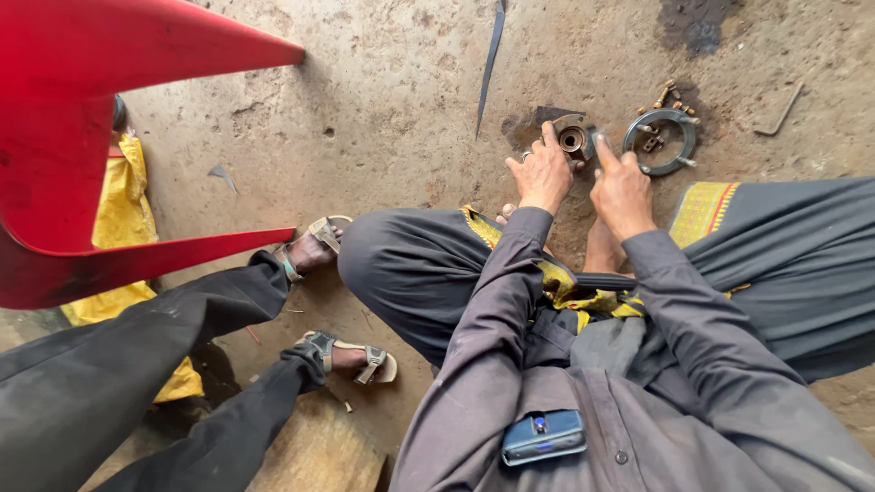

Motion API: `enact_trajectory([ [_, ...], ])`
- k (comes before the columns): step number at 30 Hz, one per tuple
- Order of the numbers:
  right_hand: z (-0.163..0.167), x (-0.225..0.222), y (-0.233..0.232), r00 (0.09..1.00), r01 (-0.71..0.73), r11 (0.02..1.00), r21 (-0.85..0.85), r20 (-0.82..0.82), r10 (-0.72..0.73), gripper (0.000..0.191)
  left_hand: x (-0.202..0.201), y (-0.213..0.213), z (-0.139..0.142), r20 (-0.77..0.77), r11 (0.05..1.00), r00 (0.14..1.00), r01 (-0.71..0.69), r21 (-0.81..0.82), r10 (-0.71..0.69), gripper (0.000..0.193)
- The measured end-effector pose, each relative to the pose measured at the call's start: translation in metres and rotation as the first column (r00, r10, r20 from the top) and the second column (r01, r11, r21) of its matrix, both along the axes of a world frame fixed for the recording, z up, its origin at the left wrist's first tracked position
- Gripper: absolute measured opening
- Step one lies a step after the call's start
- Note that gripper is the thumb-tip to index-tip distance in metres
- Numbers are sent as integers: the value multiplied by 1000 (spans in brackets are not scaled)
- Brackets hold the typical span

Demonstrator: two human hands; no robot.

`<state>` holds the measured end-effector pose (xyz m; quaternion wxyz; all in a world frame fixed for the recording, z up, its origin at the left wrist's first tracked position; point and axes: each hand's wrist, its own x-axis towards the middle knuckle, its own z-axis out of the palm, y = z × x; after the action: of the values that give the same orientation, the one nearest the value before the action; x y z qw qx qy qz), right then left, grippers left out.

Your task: The person sits on the ground fitting a cylindrical metal component into a rusted pump or valve housing, pressing and rotating it by hand and repositioning the housing and a nearby flange ring with bolts on the dirt floor.

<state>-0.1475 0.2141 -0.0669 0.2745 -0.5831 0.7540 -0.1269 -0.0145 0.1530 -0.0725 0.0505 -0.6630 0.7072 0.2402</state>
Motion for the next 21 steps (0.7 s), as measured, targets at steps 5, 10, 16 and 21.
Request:
enact_trajectory([
  [5,-6,-12,-22,998,58,998,-4,-22,-58,52,0,0,2,-37,998,999,-30,59,32,99],
  [10,17,-23,-2,995,101,991,-87,21,-99,56,4,-6,7,19,998,1000,12,65,-14,99],
  [16,43,-1,21,997,11,1000,16,70,-12,58,18,-18,17,99,996,993,51,70,-58,109],
  [21,43,11,25,998,-65,996,54,23,64,57,11,-5,29,93,993,994,52,109,-62,124],
])
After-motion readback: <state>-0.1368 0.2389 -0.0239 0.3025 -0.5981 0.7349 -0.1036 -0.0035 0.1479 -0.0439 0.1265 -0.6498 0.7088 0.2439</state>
